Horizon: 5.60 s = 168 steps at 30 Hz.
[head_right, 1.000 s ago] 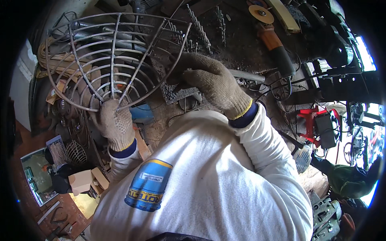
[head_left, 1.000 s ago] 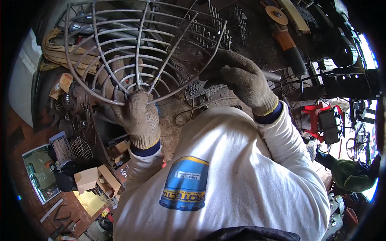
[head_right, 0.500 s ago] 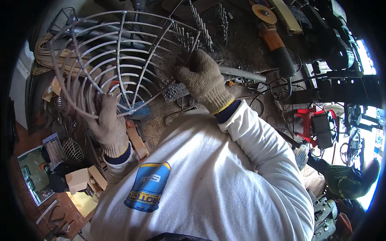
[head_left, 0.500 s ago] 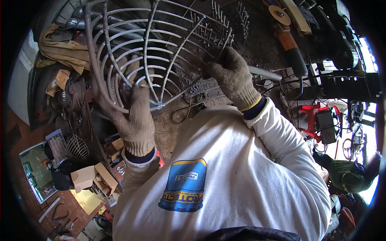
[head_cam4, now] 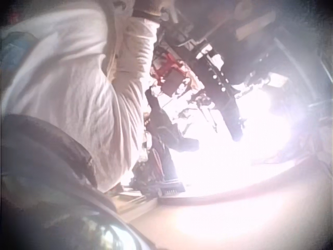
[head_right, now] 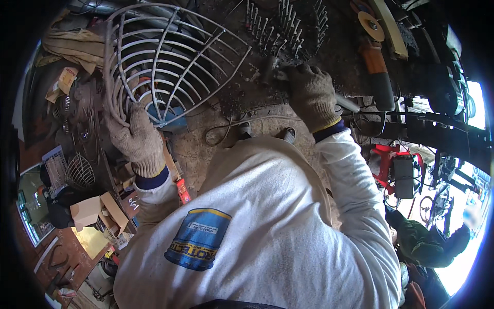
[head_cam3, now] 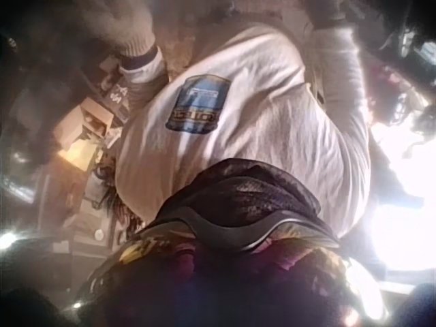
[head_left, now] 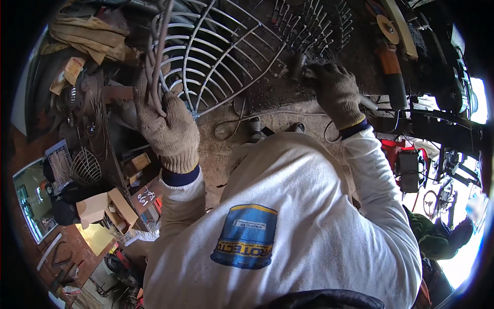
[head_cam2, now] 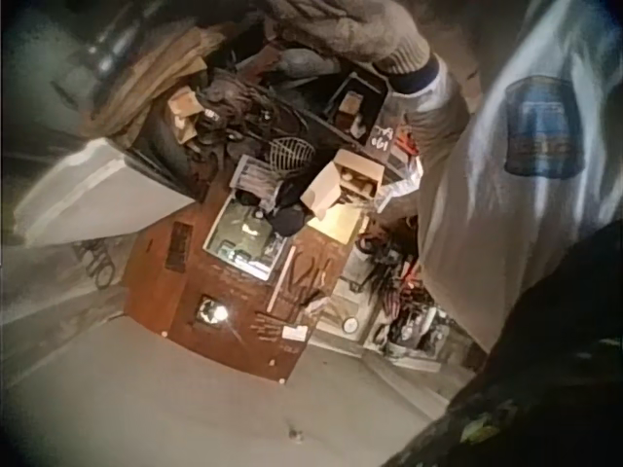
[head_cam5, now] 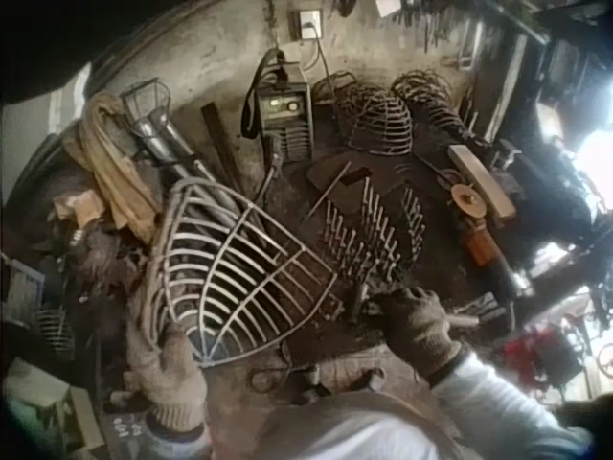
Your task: The person uses a hammer to shape a metal cage-like structure and then welds parts of the frame together using a welding torch.
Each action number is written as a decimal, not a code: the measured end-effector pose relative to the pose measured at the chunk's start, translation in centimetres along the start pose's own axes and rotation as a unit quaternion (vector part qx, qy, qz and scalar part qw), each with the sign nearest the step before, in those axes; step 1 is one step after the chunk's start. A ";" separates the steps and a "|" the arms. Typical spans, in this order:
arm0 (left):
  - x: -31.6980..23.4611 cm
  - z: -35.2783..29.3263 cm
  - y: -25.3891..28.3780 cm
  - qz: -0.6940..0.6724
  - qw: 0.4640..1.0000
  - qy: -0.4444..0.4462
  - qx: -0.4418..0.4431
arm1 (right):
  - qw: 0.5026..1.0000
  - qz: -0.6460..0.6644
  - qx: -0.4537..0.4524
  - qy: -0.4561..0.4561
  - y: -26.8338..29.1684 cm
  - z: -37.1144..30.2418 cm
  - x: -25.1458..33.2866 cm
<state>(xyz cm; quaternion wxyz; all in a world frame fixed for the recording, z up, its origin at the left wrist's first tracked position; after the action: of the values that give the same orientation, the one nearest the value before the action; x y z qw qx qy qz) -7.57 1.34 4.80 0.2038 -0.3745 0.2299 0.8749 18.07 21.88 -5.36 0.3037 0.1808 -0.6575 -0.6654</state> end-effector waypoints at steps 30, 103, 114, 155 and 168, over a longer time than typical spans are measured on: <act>-2.1 3.4 -6.0 0.370 0.913 -0.066 0.156 | 0.970 0.207 0.029 0.121 0.2 1.1 11.6; -3.5 3.8 -9.2 0.383 0.882 -0.217 0.170 | 0.964 0.220 0.147 -0.007 -3.7 0.3 7.3; 2.5 4.7 -3.2 0.231 0.964 -0.071 0.109 | 0.994 0.066 0.012 -0.083 -0.3 -1.7 -0.6; -4.2 3.3 -12.0 -0.174 0.857 0.285 0.392 | 0.721 0.685 0.071 -0.079 10.1 2.7 4.1; -4.2 6.4 -8.5 -0.080 0.941 0.006 0.329 | 0.762 0.629 0.108 -0.110 11.3 3.3 4.7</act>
<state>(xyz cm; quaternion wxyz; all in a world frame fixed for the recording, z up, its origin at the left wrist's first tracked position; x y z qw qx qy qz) -3.97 11.03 9.75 0.3836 -0.3090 0.4751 0.7292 14.36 21.92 6.75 0.5578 -0.3165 -0.7202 -0.2644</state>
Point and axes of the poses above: each hand's wrist, its own z-axis towards the middle knuckle, its own y-axis out of the back of the hand, x = y × z, the point moved 10 cm from there along z, towards the middle knuckle, and after that the axes turned 4 degrees about -y, right-handed, at the moved point
